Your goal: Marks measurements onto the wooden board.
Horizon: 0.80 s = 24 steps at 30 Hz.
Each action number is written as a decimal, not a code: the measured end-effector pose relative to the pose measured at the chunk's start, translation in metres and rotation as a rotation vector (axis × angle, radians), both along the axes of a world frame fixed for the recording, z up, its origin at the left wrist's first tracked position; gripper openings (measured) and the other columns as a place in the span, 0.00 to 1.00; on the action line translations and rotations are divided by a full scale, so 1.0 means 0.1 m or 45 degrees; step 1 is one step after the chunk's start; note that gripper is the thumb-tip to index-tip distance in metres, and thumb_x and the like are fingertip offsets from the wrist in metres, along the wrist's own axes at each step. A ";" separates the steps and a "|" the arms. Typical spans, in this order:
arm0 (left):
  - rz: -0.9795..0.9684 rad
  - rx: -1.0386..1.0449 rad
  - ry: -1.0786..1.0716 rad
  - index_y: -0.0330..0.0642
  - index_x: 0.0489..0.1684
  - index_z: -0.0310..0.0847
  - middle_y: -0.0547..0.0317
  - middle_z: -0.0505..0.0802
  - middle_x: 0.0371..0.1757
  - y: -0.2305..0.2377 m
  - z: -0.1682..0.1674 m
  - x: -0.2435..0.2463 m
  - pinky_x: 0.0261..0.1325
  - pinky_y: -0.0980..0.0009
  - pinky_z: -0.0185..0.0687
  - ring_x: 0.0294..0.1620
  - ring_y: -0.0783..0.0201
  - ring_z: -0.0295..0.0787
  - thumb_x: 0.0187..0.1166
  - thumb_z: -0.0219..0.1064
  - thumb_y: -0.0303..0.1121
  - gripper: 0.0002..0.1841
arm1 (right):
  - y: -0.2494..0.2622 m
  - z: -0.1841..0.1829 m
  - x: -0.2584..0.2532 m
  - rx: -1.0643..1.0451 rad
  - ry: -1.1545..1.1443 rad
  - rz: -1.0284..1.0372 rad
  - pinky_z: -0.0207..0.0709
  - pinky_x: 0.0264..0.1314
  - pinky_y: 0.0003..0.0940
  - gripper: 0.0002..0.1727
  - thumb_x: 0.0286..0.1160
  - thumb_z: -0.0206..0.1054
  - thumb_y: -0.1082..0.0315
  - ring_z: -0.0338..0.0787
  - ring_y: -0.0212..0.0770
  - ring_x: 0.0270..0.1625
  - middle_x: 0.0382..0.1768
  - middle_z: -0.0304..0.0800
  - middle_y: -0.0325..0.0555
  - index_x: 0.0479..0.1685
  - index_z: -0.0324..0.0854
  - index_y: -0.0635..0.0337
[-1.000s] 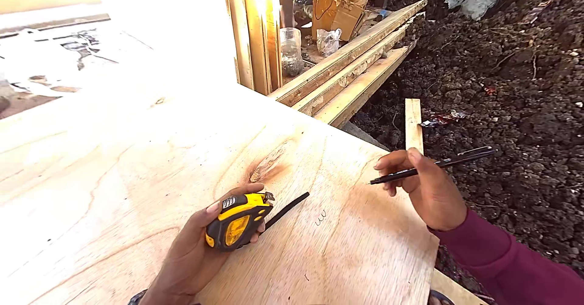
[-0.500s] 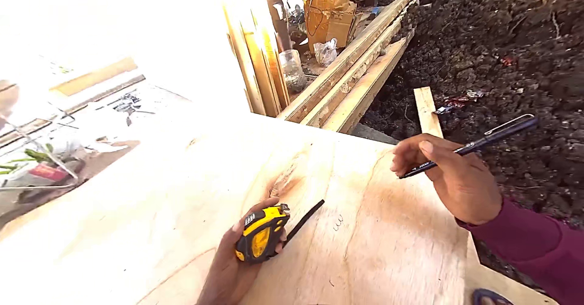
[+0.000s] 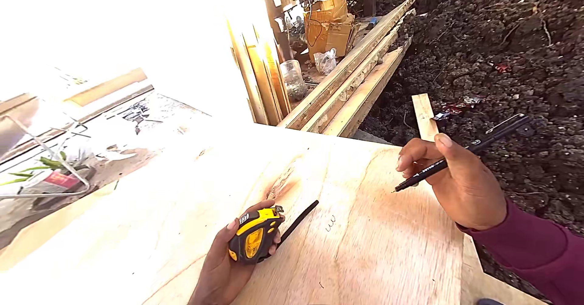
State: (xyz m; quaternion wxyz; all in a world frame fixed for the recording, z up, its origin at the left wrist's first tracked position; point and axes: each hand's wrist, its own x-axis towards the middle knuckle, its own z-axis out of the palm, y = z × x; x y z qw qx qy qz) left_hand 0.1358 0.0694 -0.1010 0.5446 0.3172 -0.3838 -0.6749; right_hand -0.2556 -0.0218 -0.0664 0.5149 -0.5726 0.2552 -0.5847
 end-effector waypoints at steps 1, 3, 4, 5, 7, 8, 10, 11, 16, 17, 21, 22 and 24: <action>0.000 0.009 0.001 0.39 0.76 0.78 0.33 0.88 0.60 0.00 0.02 0.00 0.42 0.63 0.91 0.45 0.51 0.93 0.73 0.69 0.61 0.39 | 0.01 0.01 0.00 0.010 -0.007 0.003 0.81 0.35 0.20 0.32 0.90 0.46 0.39 0.88 0.29 0.36 0.35 0.92 0.38 0.35 0.90 0.50; 0.004 0.018 0.008 0.39 0.76 0.78 0.33 0.88 0.60 0.00 0.04 0.00 0.42 0.63 0.91 0.44 0.51 0.93 0.73 0.69 0.62 0.39 | 0.03 0.01 -0.01 0.026 -0.006 0.017 0.80 0.34 0.19 0.32 0.90 0.47 0.38 0.87 0.29 0.34 0.32 0.90 0.38 0.32 0.89 0.50; 0.003 0.020 0.014 0.39 0.76 0.79 0.33 0.88 0.60 0.00 0.05 0.00 0.43 0.63 0.91 0.44 0.52 0.93 0.73 0.68 0.62 0.40 | 0.04 0.01 -0.01 0.024 -0.004 0.019 0.79 0.32 0.19 0.33 0.89 0.47 0.37 0.87 0.29 0.33 0.30 0.91 0.38 0.31 0.89 0.50; 0.005 0.024 0.020 0.39 0.76 0.79 0.33 0.88 0.60 -0.01 0.05 0.00 0.43 0.64 0.91 0.44 0.52 0.93 0.73 0.68 0.62 0.40 | 0.04 0.02 -0.01 0.023 -0.007 0.022 0.79 0.32 0.19 0.34 0.89 0.48 0.36 0.87 0.29 0.31 0.29 0.90 0.38 0.29 0.89 0.49; 0.012 0.035 0.036 0.39 0.76 0.78 0.33 0.88 0.60 -0.01 0.04 0.00 0.43 0.63 0.91 0.45 0.51 0.93 0.74 0.67 0.63 0.40 | 0.06 0.03 -0.01 0.009 -0.003 0.034 0.78 0.31 0.19 0.36 0.89 0.46 0.34 0.86 0.28 0.29 0.25 0.88 0.37 0.25 0.87 0.49; 0.025 0.046 0.042 0.39 0.76 0.79 0.32 0.88 0.60 -0.01 0.04 0.00 0.43 0.63 0.91 0.45 0.51 0.93 0.74 0.66 0.62 0.39 | 0.07 0.05 -0.02 0.003 0.007 0.036 0.76 0.29 0.18 0.37 0.88 0.46 0.33 0.85 0.28 0.27 0.23 0.87 0.37 0.23 0.87 0.49; 0.062 0.082 0.056 0.40 0.75 0.79 0.32 0.88 0.60 -0.02 0.06 0.00 0.43 0.62 0.91 0.46 0.50 0.93 0.75 0.66 0.62 0.37 | 0.09 0.10 -0.03 0.013 0.030 0.030 0.69 0.23 0.17 0.39 0.87 0.44 0.31 0.79 0.26 0.20 0.18 0.84 0.35 0.19 0.86 0.48; 0.076 0.093 0.067 0.41 0.75 0.79 0.33 0.88 0.61 -0.04 0.09 -0.01 0.44 0.61 0.91 0.46 0.49 0.93 0.76 0.66 0.61 0.37 | 0.10 0.14 -0.04 0.025 0.038 0.032 0.64 0.20 0.16 0.39 0.87 0.45 0.30 0.74 0.24 0.17 0.16 0.83 0.35 0.18 0.85 0.48; -0.019 -0.018 0.105 0.44 0.71 0.84 0.39 0.90 0.59 -0.19 0.51 -0.35 0.44 0.62 0.92 0.47 0.53 0.94 0.73 0.64 0.68 0.39 | 0.24 0.31 -0.06 0.019 0.206 -0.089 0.74 0.20 0.17 0.26 0.90 0.54 0.44 0.79 0.26 0.18 0.21 0.85 0.37 0.33 0.89 0.49; -0.127 -0.079 0.090 0.44 0.70 0.84 0.40 0.91 0.57 -0.22 0.63 -0.45 0.43 0.64 0.92 0.45 0.55 0.93 0.73 0.61 0.71 0.41 | 0.26 0.35 -0.06 -0.017 0.250 -0.100 0.78 0.22 0.18 0.22 0.90 0.55 0.49 0.82 0.29 0.20 0.24 0.86 0.38 0.37 0.89 0.50; -0.593 -0.329 -0.170 0.45 0.85 0.69 0.40 0.92 0.52 -0.30 1.14 -0.93 0.48 0.65 0.91 0.46 0.57 0.93 0.83 0.55 0.64 0.39 | 0.36 0.53 -0.03 -0.307 0.532 -0.184 0.78 0.22 0.20 0.13 0.85 0.61 0.52 0.82 0.27 0.22 0.25 0.85 0.32 0.40 0.87 0.45; -0.696 -0.357 -0.254 0.47 0.90 0.62 0.41 0.93 0.50 -0.31 1.25 -1.08 0.50 0.65 0.91 0.46 0.59 0.93 0.82 0.59 0.62 0.40 | 0.38 0.59 -0.01 -0.393 0.663 -0.234 0.74 0.20 0.18 0.12 0.83 0.63 0.50 0.79 0.23 0.21 0.23 0.82 0.26 0.37 0.87 0.42; -0.903 -0.401 -0.315 0.50 0.96 0.47 0.43 0.94 0.46 -0.31 1.44 -1.42 0.52 0.66 0.91 0.44 0.61 0.94 0.79 0.66 0.52 0.45 | 0.46 0.74 0.03 -0.571 1.019 -0.350 0.66 0.17 0.17 0.12 0.78 0.65 0.48 0.71 0.17 0.18 0.19 0.75 0.18 0.28 0.84 0.39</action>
